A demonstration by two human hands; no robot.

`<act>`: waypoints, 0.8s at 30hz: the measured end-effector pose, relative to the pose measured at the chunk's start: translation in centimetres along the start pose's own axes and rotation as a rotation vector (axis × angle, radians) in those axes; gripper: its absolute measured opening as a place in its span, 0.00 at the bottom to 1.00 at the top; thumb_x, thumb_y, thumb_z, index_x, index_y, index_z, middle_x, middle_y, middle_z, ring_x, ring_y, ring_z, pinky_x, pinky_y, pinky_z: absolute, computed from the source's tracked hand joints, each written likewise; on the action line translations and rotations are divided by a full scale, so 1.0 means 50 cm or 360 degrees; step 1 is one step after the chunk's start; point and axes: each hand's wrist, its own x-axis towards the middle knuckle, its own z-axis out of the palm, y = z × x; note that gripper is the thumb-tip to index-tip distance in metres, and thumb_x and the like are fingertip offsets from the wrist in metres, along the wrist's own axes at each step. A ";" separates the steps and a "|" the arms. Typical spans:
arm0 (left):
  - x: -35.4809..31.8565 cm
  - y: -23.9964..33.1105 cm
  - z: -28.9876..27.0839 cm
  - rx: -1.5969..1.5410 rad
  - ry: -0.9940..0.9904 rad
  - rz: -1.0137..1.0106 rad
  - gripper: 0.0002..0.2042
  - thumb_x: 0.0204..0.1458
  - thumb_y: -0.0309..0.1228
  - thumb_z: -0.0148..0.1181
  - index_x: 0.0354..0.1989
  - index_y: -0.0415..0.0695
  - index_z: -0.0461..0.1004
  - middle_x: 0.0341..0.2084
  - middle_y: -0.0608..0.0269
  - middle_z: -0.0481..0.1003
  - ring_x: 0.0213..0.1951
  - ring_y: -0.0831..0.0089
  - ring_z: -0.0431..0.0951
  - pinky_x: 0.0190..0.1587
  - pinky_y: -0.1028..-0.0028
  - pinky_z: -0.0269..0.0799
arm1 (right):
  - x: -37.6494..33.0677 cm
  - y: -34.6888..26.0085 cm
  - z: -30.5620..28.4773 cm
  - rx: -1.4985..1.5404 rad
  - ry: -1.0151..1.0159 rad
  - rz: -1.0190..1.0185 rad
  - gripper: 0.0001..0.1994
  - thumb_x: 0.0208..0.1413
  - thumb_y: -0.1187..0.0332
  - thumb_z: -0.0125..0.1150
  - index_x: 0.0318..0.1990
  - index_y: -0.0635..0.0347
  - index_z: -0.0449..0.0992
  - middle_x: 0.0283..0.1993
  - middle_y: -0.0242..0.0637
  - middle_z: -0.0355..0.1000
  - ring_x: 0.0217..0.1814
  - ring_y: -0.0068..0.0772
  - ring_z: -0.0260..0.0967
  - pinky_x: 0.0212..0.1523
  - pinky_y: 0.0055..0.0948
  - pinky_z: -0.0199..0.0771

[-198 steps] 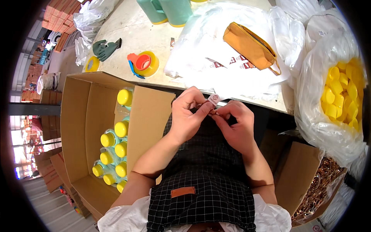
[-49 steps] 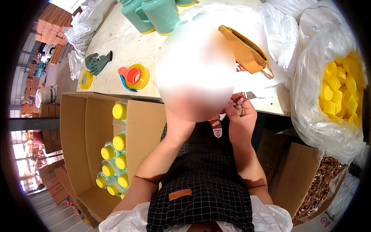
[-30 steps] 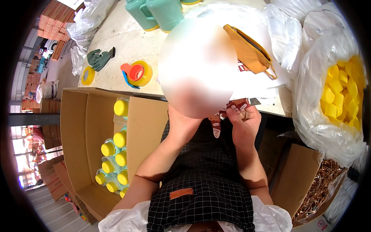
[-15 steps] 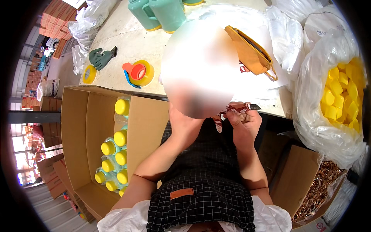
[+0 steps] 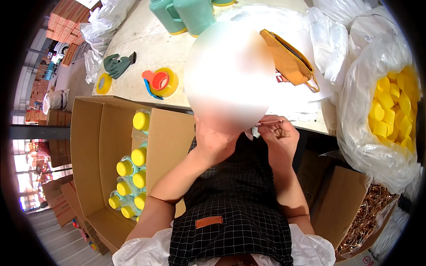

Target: The person assembles teal plastic containers by screwing yellow lids onto them and placing them into a cardboard box. They then retrieve a small yellow pouch, open it, and remove a sheet of stickers, peeling off individual stickers one by one.

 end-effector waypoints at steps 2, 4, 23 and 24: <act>-0.023 -0.024 0.014 0.0206 0.0067 0.0138 0.16 0.34 0.25 0.71 0.36 0.47 0.80 0.44 0.62 0.76 0.46 0.61 0.71 0.49 0.66 0.62 | -0.004 0.017 -0.020 0.0133 -0.0039 0.0122 0.06 0.60 0.75 0.64 0.41 0.68 0.76 0.40 0.41 0.78 0.37 0.23 0.74 0.37 0.20 0.73; -0.030 -0.028 0.021 0.0216 0.0103 0.0220 0.16 0.34 0.27 0.72 0.36 0.48 0.81 0.45 0.63 0.76 0.47 0.62 0.71 0.48 0.66 0.61 | -0.011 0.019 -0.028 0.0308 -0.0190 0.0261 0.10 0.62 0.67 0.64 0.42 0.67 0.76 0.39 0.40 0.79 0.33 0.25 0.74 0.34 0.21 0.73; -0.058 0.043 -0.014 -0.1886 -0.0133 -0.1621 0.08 0.60 0.21 0.60 0.46 0.33 0.76 0.46 0.58 0.76 0.45 0.68 0.80 0.50 0.70 0.77 | -0.045 0.000 0.029 -0.0101 -0.0044 0.0164 0.09 0.59 0.72 0.66 0.40 0.69 0.76 0.37 0.42 0.79 0.34 0.25 0.75 0.35 0.21 0.74; -0.067 0.042 -0.008 -0.1904 -0.0089 -0.1602 0.08 0.59 0.20 0.61 0.45 0.32 0.76 0.45 0.57 0.75 0.45 0.68 0.80 0.49 0.69 0.77 | -0.047 0.000 0.031 -0.0084 -0.0044 0.0138 0.08 0.59 0.73 0.66 0.40 0.69 0.76 0.36 0.41 0.79 0.34 0.24 0.74 0.34 0.21 0.73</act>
